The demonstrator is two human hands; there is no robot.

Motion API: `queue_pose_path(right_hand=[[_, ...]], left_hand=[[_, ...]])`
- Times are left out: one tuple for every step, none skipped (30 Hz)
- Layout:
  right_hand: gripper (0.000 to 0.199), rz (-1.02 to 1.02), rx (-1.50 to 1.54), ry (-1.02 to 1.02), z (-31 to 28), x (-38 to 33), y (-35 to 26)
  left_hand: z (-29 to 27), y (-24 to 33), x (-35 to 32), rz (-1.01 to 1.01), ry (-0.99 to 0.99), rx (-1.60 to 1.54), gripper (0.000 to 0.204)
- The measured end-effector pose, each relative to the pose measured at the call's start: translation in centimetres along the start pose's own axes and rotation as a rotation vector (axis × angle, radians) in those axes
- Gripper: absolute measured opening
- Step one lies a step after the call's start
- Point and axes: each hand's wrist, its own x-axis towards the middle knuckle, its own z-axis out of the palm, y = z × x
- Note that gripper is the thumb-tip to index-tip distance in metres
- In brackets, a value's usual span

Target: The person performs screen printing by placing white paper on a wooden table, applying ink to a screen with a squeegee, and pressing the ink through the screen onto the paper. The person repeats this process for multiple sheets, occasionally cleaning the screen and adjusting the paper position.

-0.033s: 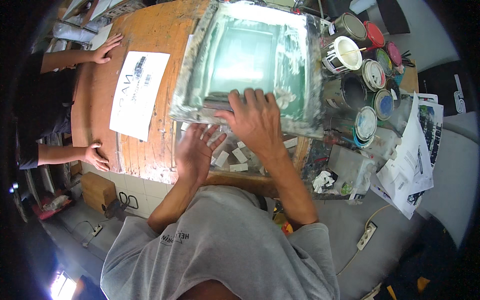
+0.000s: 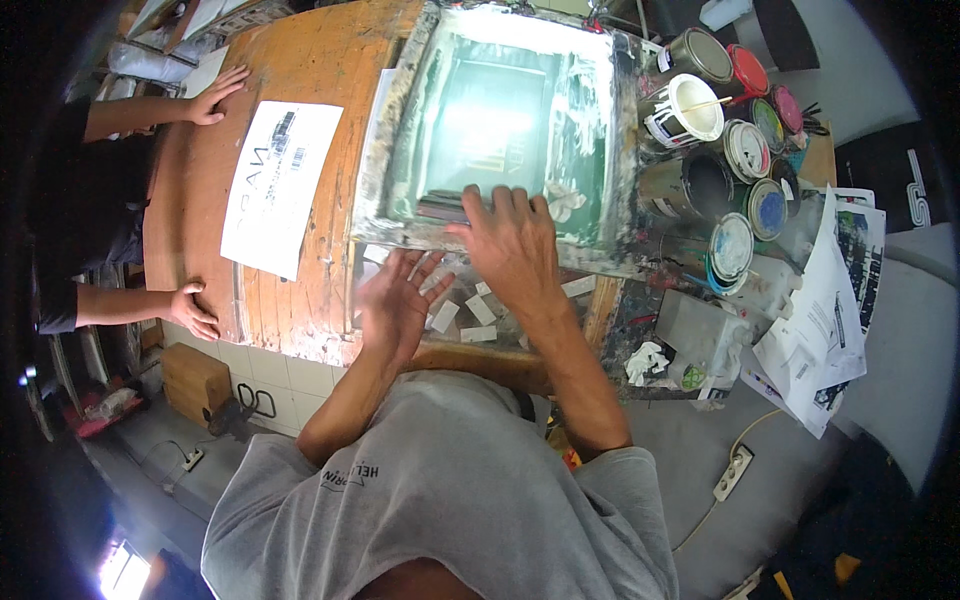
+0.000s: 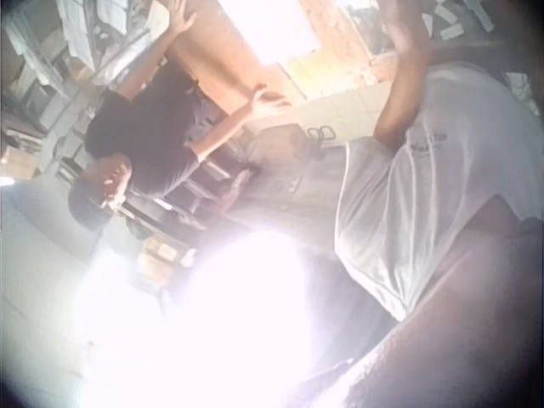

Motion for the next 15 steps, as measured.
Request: queue_pose_path(right_hand=[[0.031,0.000,-0.012,-0.041,1.1,-0.9,0.1],[0.030,0.001,-0.025,-0.083,2.1,-1.7,0.2],[0.032,0.002,-0.038,-0.129,2.9,-2.5,0.3],[0.036,0.002,-0.017,-0.140,3.4,-3.0,0.4],[0.039,0.003,0.005,-0.151,4.0,-3.2,0.6],[0.044,0.005,0.029,-0.162,4.4,-3.3,0.8],[0.044,0.045,0.097,-0.146,4.7,-3.2,1.2],[0.044,0.084,0.167,-0.130,5.0,-2.9,1.7],[0.045,0.127,0.239,-0.114,5.3,-2.9,1.8],[0.044,0.130,0.205,-0.141,5.7,-3.4,1.5],[0.044,0.132,0.171,-0.167,6.0,-4.2,0.8],[0.044,0.140,0.134,-0.194,6.4,-4.9,0.3],[0.042,0.077,0.107,-0.088,6.8,-5.4,-0.4],[0.041,0.079,0.089,-0.081,7.2,-5.4,-0.6],[0.041,0.083,0.071,-0.075,7.3,-5.3,-0.7]], left_hand=[[-1.6,-0.9,0.8,-0.060,0.052,-0.007,0.039],[-3.3,-2.0,2.1,-0.120,0.103,-0.015,0.036],[-4.3,-2.5,2.9,-0.183,0.157,-0.026,0.034],[-4.3,-2.8,3.4,-0.189,0.206,-0.017,0.033],[-4.0,-3.1,3.8,-0.195,0.256,-0.009,0.031],[-3.8,-3.3,4.1,-0.201,0.308,0.002,0.030],[-3.4,-3.3,4.3,-0.194,0.349,-0.034,0.023],[-3.2,-3.4,4.4,-0.183,0.351,-0.041,0.021],[-3.0,-3.5,4.5,-0.174,0.354,-0.045,0.019],[-3.0,-3.5,4.6,-0.165,0.358,-0.049,0.017],[-3.8,-4.1,4.9,-0.160,0.382,-0.070,0.017],[-3.9,-4.2,5.0,-0.161,0.379,-0.068,0.017],[-4.0,-4.2,5.1,-0.163,0.376,-0.066,0.018],[-4.1,-4.2,5.1,-0.164,0.373,-0.065,0.018],[-4.0,-4.2,5.2,-0.163,0.383,-0.063,0.018]])
